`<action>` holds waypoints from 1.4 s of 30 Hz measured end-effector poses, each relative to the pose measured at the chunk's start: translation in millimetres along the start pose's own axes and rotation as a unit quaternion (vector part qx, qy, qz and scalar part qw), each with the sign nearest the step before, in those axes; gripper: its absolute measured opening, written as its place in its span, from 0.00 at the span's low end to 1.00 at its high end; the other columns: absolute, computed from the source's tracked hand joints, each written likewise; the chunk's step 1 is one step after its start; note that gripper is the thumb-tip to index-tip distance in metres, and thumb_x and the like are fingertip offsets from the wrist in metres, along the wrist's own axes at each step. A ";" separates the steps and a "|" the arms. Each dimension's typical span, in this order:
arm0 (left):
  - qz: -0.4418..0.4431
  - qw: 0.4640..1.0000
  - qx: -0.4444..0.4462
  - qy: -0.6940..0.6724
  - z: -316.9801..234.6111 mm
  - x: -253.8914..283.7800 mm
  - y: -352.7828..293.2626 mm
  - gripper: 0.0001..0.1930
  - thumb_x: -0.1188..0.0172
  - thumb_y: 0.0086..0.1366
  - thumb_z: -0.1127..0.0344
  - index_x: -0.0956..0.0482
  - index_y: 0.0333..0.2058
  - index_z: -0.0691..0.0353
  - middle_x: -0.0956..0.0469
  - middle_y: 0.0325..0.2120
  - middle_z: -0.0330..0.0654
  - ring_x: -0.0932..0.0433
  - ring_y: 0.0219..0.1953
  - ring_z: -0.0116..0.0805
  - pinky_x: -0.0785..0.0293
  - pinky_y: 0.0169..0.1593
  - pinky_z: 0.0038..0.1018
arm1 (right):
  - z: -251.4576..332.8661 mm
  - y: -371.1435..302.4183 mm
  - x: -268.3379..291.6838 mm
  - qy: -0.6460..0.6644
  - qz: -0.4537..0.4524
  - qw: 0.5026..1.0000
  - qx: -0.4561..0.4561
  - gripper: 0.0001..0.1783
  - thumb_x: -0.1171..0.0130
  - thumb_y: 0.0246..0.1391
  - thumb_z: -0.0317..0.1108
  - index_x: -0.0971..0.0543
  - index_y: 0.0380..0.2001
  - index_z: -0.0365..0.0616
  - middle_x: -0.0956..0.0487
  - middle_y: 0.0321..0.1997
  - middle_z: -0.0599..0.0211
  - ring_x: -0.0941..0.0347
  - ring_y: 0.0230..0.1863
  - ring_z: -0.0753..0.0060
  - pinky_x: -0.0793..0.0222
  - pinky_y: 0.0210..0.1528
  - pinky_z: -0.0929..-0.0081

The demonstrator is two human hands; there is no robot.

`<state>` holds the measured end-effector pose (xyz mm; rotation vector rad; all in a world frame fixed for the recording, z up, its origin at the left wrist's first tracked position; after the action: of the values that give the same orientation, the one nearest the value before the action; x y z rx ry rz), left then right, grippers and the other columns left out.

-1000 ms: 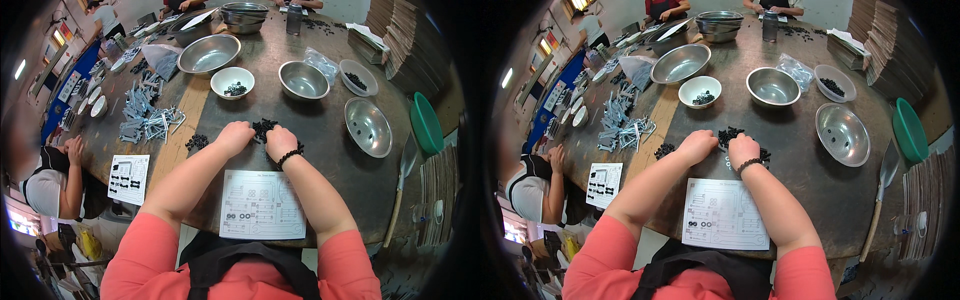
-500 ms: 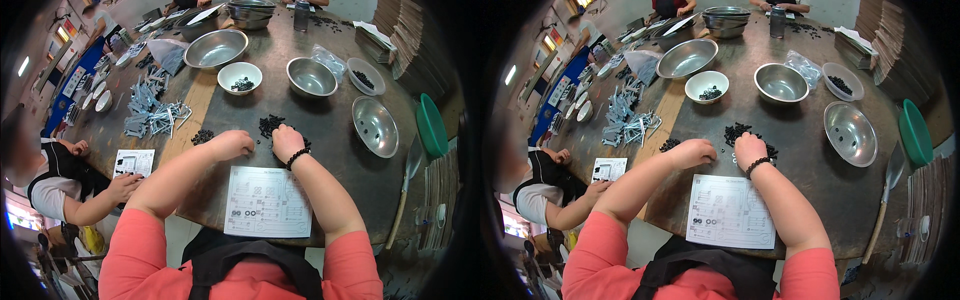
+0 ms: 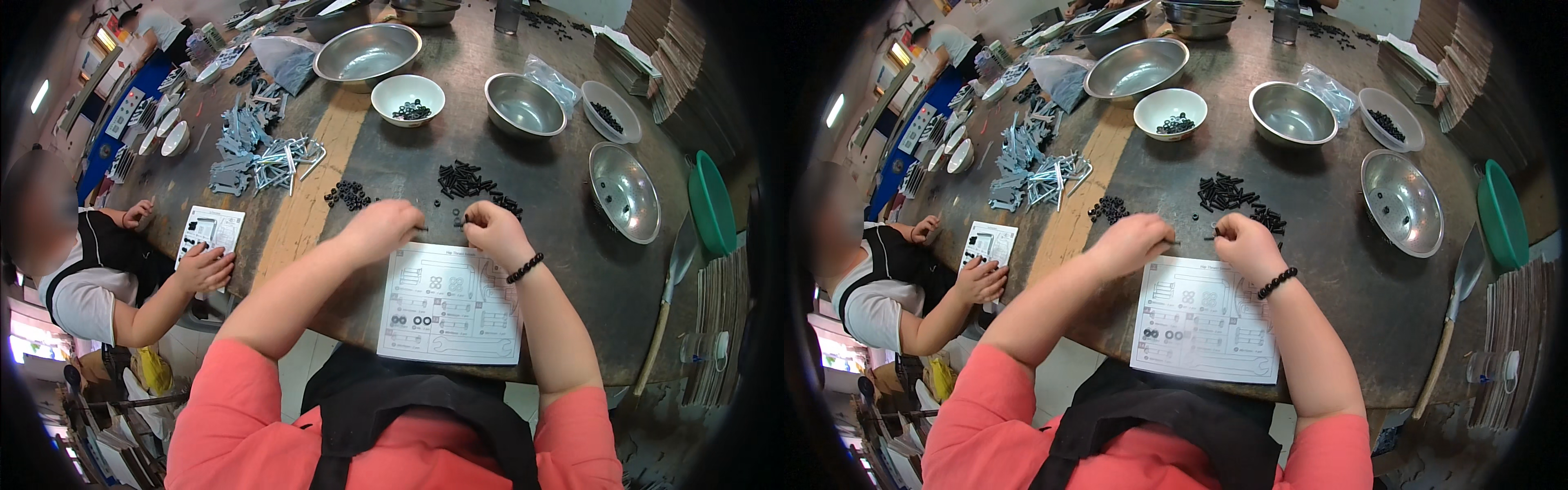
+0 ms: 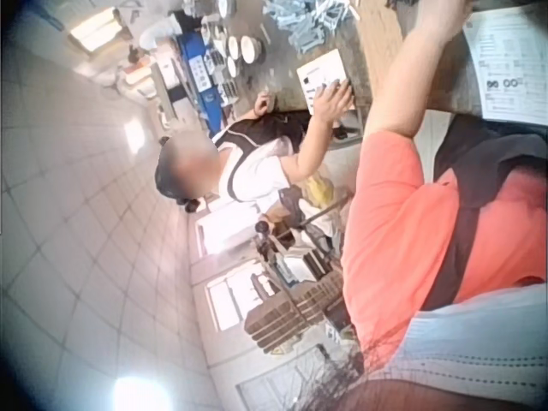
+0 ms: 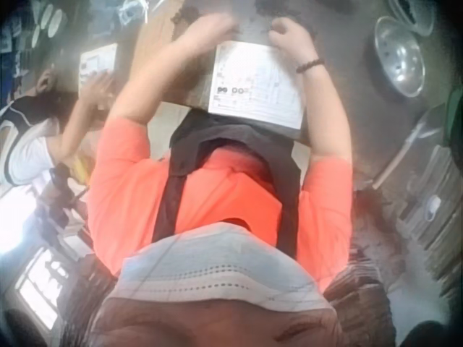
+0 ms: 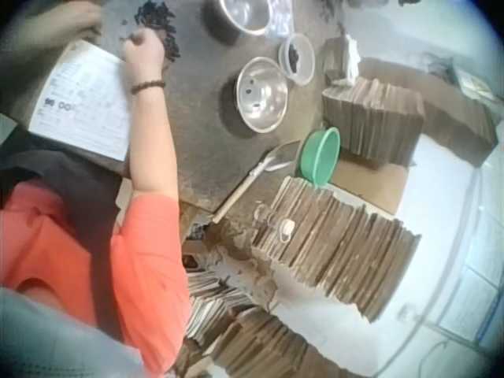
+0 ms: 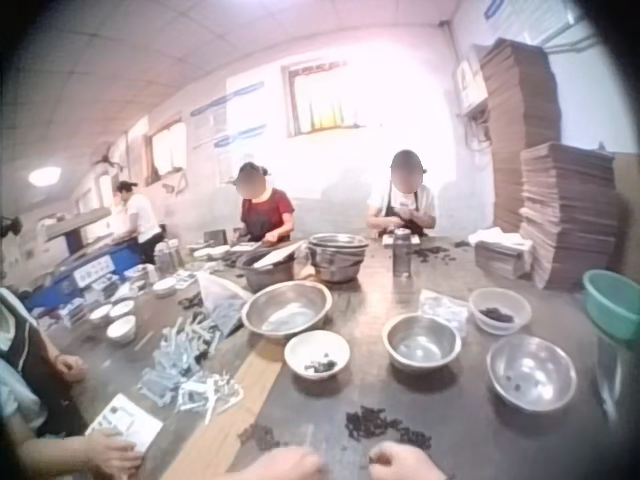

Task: The person assembles small black hardware components by hand, picking up bolts, nuts, and washers and placing them onto a printed instruction sheet. They occasionally use a small metal scoop to move parts between bowls and the table, and they handle the instruction sheet to reposition it.

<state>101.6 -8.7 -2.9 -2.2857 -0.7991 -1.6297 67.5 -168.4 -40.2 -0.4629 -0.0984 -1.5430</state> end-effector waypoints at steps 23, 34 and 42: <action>0.008 0.973 0.062 -0.223 -18.0 -9.7 -55.4 0.12 0.43 0.53 0.72 0.23 0.38 0.62 0.26 0.36 0.47 0.28 0.42 0.47 0.30 0.47 0.33 | 45.1 -66.3 -98.1 -0.194 0.086 0.951 0.225 0.11 0.47 0.49 0.29 0.21 0.37 0.45 0.23 0.35 0.58 0.26 0.37 0.57 0.29 0.41 0.68; -0.012 0.984 0.067 -0.168 -31.8 -15.3 -59.6 0.23 0.36 0.47 0.72 0.30 0.43 0.62 0.31 0.37 0.47 0.27 0.37 0.43 0.28 0.42 0.32 | 36.0 -65.6 -84.7 -0.292 0.011 0.932 0.216 0.06 0.47 0.50 0.32 0.24 0.30 0.43 0.25 0.31 0.58 0.28 0.34 0.54 0.30 0.37 0.62; 0.028 0.983 0.087 -0.157 -30.0 -11.4 -52.8 0.20 0.34 0.47 0.69 0.27 0.40 0.63 0.29 0.38 0.48 0.28 0.42 0.49 0.29 0.46 0.35 | 38.0 -51.6 -61.3 -0.263 -0.075 0.941 0.197 0.07 0.46 0.49 0.32 0.24 0.33 0.43 0.27 0.35 0.57 0.28 0.36 0.53 0.30 0.39 0.62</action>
<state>45.9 17.4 -9.5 -2.4430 -0.8962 -1.1404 23.1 -95.7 -15.2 -0.5426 -0.8592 -1.4643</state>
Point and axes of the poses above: each hand's wrist, its own y-axis towards the middle knuckle, its own x-axis out of the back of the hand, z = x × y, the point moved 8 cm from there along y, towards the middle knuckle
